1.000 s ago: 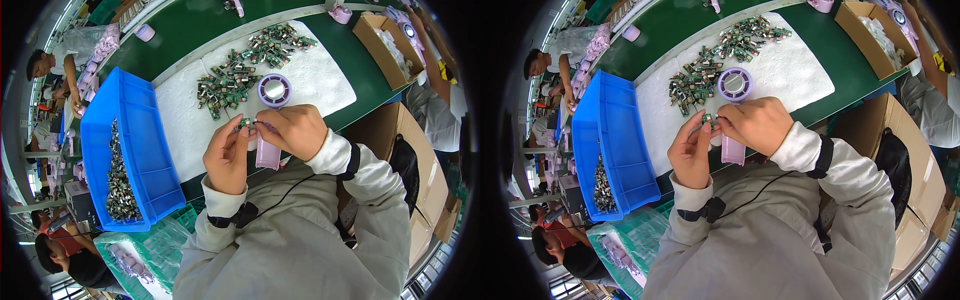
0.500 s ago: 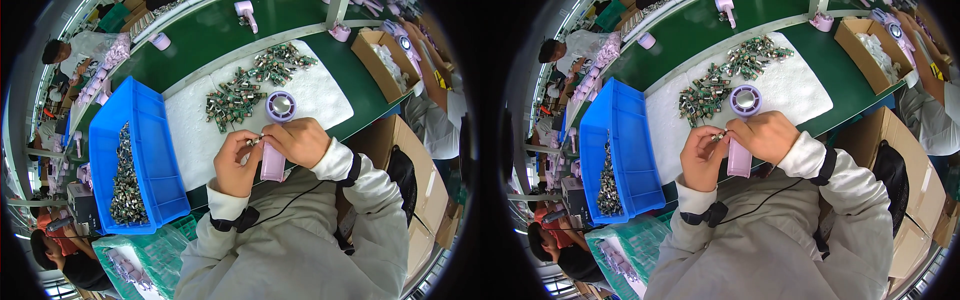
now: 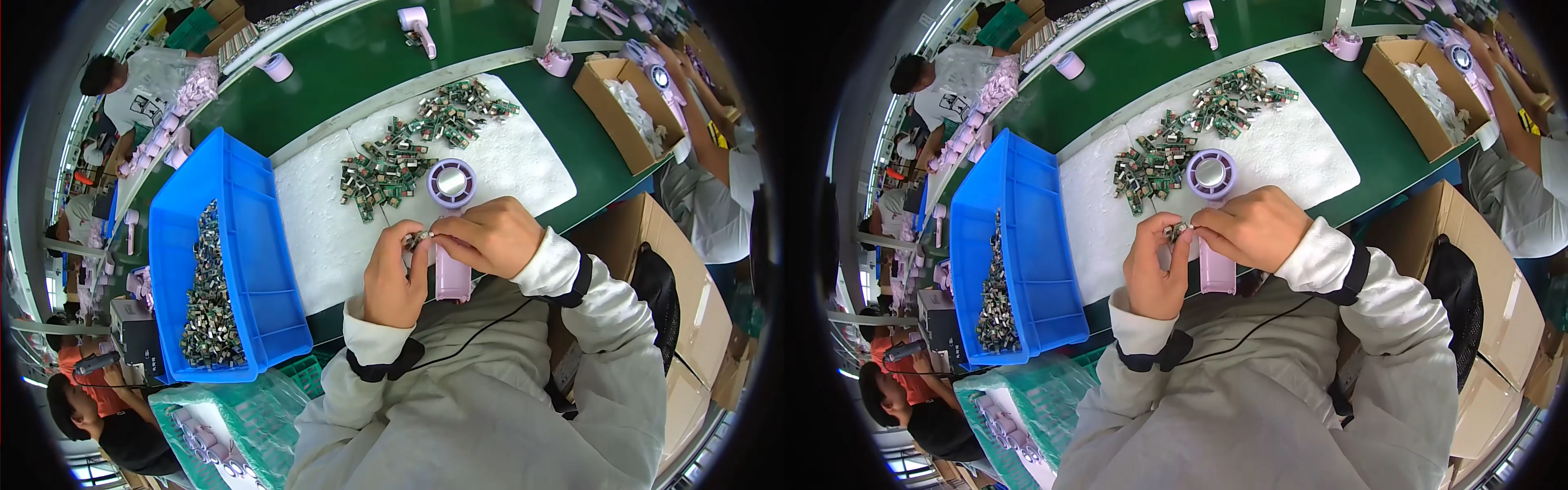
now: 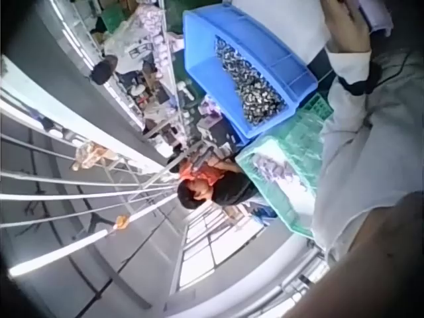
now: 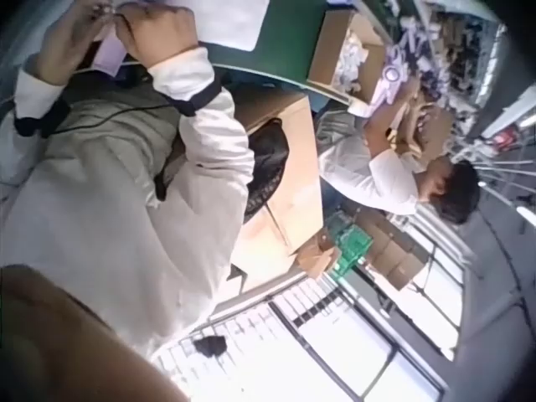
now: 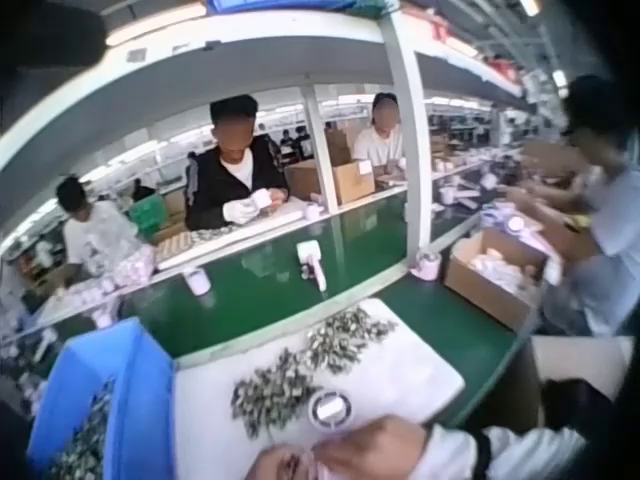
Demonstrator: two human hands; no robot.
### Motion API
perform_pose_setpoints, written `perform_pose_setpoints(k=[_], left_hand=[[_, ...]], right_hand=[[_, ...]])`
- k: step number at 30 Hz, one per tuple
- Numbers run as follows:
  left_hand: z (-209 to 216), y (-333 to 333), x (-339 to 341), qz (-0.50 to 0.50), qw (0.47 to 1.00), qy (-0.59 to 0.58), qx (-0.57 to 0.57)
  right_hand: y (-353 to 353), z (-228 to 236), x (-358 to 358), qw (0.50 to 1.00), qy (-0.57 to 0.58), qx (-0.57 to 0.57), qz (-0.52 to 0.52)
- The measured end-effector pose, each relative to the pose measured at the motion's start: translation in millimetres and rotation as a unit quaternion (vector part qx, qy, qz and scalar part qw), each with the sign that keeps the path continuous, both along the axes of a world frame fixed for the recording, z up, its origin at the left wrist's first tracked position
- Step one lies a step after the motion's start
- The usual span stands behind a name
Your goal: The person picks up a circuit board and a pink fan handle, fits the board into the handle, and then connects a fan head to the assembly. This process is repeated before the finished fans are placed on the table.
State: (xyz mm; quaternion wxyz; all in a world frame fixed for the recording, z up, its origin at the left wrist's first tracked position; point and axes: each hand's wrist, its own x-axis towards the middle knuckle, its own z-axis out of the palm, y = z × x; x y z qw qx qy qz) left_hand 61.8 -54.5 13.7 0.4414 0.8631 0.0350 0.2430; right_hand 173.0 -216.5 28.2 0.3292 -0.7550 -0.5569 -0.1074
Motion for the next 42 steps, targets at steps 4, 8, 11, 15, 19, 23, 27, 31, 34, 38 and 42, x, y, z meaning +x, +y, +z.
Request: perform_pose_setpoints(k=[4, 8, 11, 15, 19, 23, 27, 31, 34, 38, 42], left_hand=[[6.7, 0.4, 1.3, -0.033, 0.983, 0.047, -0.173], [7.4, 3.6, 1.4, -0.07, 0.945, 0.038, -0.317], [4.8, 4.7, 1.2, -0.091, 0.924, 0.021, -0.369], [5.1, 2.9, -4.5, -0.108, 0.91, 0.021, -0.401], [3.8, 1.9, -6.8, -0.102, 0.918, 0.017, -0.383], [2.1, 2.0, -8.5, -0.091, 0.93, 0.008, -0.356], [-1.3, 7.0, -11.4, -0.094, 0.942, 0.003, -0.321], [-3.6, 15.8, -16.6, -0.133, 0.946, -0.026, -0.295], [-4.7, 20.5, -19.0, -0.145, 0.94, -0.026, -0.307], [-14.1, 26.5, -23.5, -0.2, 0.881, 0.005, -0.428], [-14.5, 27.8, -23.5, -0.212, 0.872, 0.022, -0.44]], right_hand=[[1.5, 3.9, -4.4, 0.999, 0.038, 0.022, -0.025], [4.2, 4.6, -7.3, 0.992, 0.085, 0.077, -0.06], [3.7, 7.6, -10.6, 0.985, 0.142, 0.078, -0.059], [3.6, 11.5, -13.5, 0.977, 0.193, 0.074, -0.056], [3.2, 13.0, -15.0, 0.976, 0.198, 0.061, -0.06], [3.8, 15.1, -14.5, 0.972, 0.224, 0.063, -0.038], [1.9, 16.7, -10.9, 0.967, 0.248, 0.052, -0.015], [0.5, 23.8, -10.9, 0.966, 0.256, 0.019, 0.0], [-2.0, 25.8, -9.9, 0.959, 0.282, 0.016, 0.014], [-0.9, 24.0, -11.7, 0.94, 0.339, 0.027, 0.02], [0.0, 23.1, -11.6, 0.935, 0.353, 0.024, 0.02]])
